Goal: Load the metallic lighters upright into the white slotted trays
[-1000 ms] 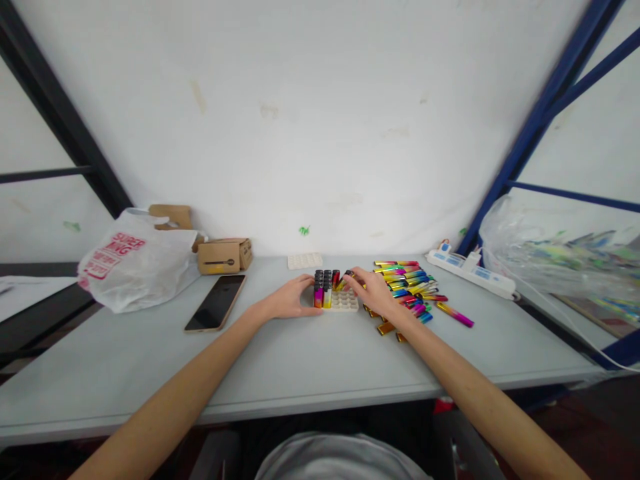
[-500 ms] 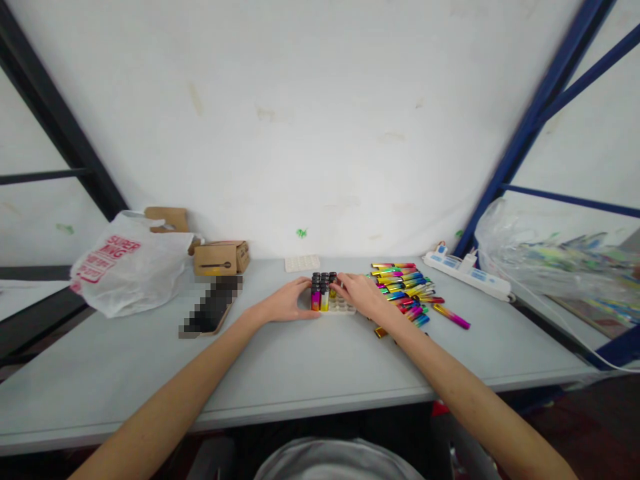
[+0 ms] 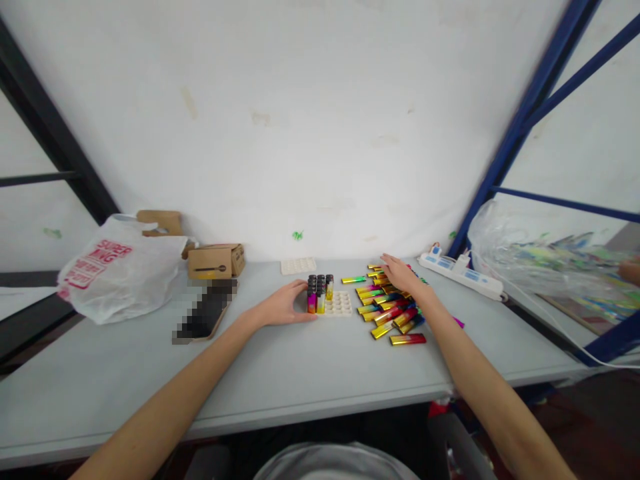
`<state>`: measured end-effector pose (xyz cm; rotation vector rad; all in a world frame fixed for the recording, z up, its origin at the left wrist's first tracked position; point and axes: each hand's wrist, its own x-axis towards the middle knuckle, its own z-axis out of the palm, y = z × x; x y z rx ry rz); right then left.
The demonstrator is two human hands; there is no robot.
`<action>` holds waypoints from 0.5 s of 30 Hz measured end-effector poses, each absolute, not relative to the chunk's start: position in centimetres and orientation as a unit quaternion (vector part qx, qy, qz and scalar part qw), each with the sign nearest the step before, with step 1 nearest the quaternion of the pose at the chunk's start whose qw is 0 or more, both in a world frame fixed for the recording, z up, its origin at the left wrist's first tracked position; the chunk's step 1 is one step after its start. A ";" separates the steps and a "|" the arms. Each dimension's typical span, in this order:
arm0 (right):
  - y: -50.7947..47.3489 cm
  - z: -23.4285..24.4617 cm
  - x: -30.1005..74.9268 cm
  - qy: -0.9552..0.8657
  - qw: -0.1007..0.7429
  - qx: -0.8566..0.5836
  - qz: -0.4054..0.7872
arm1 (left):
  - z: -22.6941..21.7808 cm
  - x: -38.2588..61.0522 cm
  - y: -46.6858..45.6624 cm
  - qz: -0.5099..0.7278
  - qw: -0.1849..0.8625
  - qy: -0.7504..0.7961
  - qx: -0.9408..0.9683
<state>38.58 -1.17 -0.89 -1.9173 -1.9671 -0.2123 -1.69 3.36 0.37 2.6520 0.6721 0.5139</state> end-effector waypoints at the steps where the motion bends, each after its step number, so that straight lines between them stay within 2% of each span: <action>1: -0.8 -1.0 38.9 -0.701 0.171 -0.690 -0.065 | 0.3 -1.7 3.4 0.180 0.175 0.238 0.938; 11: 0.7 0.1 37.5 -0.716 0.120 -0.687 -0.041 | 0.3 -1.6 3.3 0.171 0.167 0.249 0.938; 13: 0.1 0.5 37.1 -0.722 0.138 -0.676 -0.050 | 0.3 -1.6 3.3 0.176 0.167 0.244 0.939; 15: -0.7 1.0 36.6 -0.724 0.203 -0.656 -0.058 | 0.4 -1.6 3.3 0.186 0.169 0.240 0.938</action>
